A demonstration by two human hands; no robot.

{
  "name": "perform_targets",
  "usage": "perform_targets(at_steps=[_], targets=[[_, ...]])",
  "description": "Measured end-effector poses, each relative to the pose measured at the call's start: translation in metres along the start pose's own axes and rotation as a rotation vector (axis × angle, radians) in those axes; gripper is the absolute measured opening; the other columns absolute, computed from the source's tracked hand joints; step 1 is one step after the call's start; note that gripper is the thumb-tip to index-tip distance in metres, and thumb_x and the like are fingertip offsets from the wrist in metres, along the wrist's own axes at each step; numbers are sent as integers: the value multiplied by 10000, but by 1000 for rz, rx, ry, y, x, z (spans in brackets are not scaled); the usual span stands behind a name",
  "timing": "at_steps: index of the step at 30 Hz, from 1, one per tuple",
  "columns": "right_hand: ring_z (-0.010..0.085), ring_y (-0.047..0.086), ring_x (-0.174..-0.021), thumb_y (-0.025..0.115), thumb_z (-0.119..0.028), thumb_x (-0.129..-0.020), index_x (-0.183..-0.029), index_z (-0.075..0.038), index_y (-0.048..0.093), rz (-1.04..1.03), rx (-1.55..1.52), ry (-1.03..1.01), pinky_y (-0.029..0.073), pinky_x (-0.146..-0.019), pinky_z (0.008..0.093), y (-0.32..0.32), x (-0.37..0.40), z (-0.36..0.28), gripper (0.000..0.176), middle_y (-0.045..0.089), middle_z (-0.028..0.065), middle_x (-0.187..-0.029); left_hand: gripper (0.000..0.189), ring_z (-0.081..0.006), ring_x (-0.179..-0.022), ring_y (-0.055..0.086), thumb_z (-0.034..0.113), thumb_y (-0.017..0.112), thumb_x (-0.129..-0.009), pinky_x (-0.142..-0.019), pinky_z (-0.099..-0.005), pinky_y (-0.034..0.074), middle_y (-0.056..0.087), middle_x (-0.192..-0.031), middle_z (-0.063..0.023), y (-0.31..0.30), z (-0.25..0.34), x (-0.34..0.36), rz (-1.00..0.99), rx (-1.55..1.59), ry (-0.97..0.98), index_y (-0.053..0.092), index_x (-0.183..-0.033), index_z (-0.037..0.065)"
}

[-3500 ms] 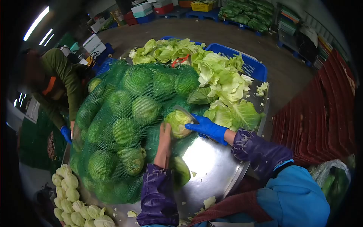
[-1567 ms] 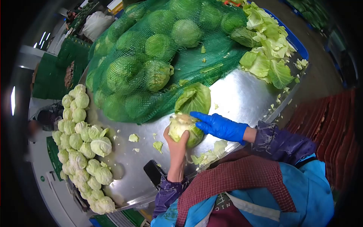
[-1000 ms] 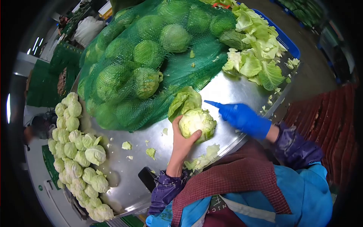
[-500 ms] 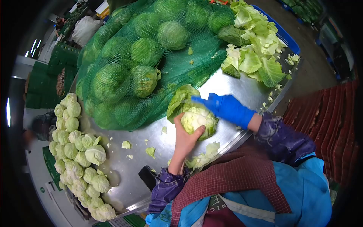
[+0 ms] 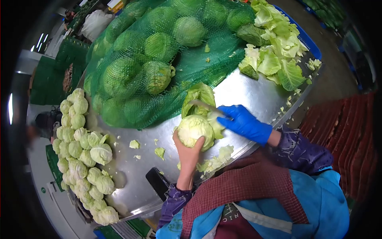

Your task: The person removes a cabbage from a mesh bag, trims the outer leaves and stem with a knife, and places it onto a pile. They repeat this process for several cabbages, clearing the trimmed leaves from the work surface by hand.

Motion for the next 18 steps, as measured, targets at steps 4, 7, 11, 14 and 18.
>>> perform_targets(at_steps=[4, 7, 11, 14, 18], targets=[[327, 630, -822, 489, -287, -899, -1211, -125, 546, 295, 559, 220, 506, -733, 384, -72, -6, 77, 356, 639, 186, -968, 943, -331, -1167, 396, 261, 804, -607, -994, -406, 341, 373, -1218, -216, 11, 22, 8, -43, -372, 282, 274, -1331, -30], [343, 625, -879, 442, -287, -916, -1355, -183, 403, 320, 503, 86, 501, -771, 429, -59, 10, 27, 453, 552, 207, -1187, 959, -356, -1147, 389, 274, 811, -582, -990, -411, 337, 369, -1197, -221, 19, 34, 11, -44, -435, 314, 285, -1325, -30], [280, 627, -938, 446, -174, -931, -1362, -268, 428, -38, 234, -177, 528, -777, 359, -3, 23, -29, 442, 432, 157, -1326, 968, -377, -1126, 406, 278, 820, -572, -967, -424, 358, 386, -1179, -234, 25, 42, 9, -35, -463, 347, 288, -1308, -58], [291, 647, -784, 431, -230, -937, -1373, -281, 408, 6, 330, -256, 545, -683, 352, 15, 15, -17, 440, 473, 126, -1275, 976, -386, -1109, 417, 277, 826, -563, -957, -430, 364, 395, -1166, -246, 31, 48, 13, -43, -556, 405, 287, -1293, -82], [262, 637, -762, 408, -188, -927, -1368, -261, 408, -14, 389, -238, 528, -694, 360, -4, -3, -19, 447, 583, 122, -1070, 988, -372, -1131, 411, 303, 806, -554, -976, -435, 361, 389, -1172, -252, 33, 49, 2, -84, -544, 313, 282, -1307, -63]])
Point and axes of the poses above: each hand's wrist, its own x-axis away from the middle knuckle, its own y-axis out of the palm, z = x × y, the point moved 4 cm from there along -x, towards the middle knuckle
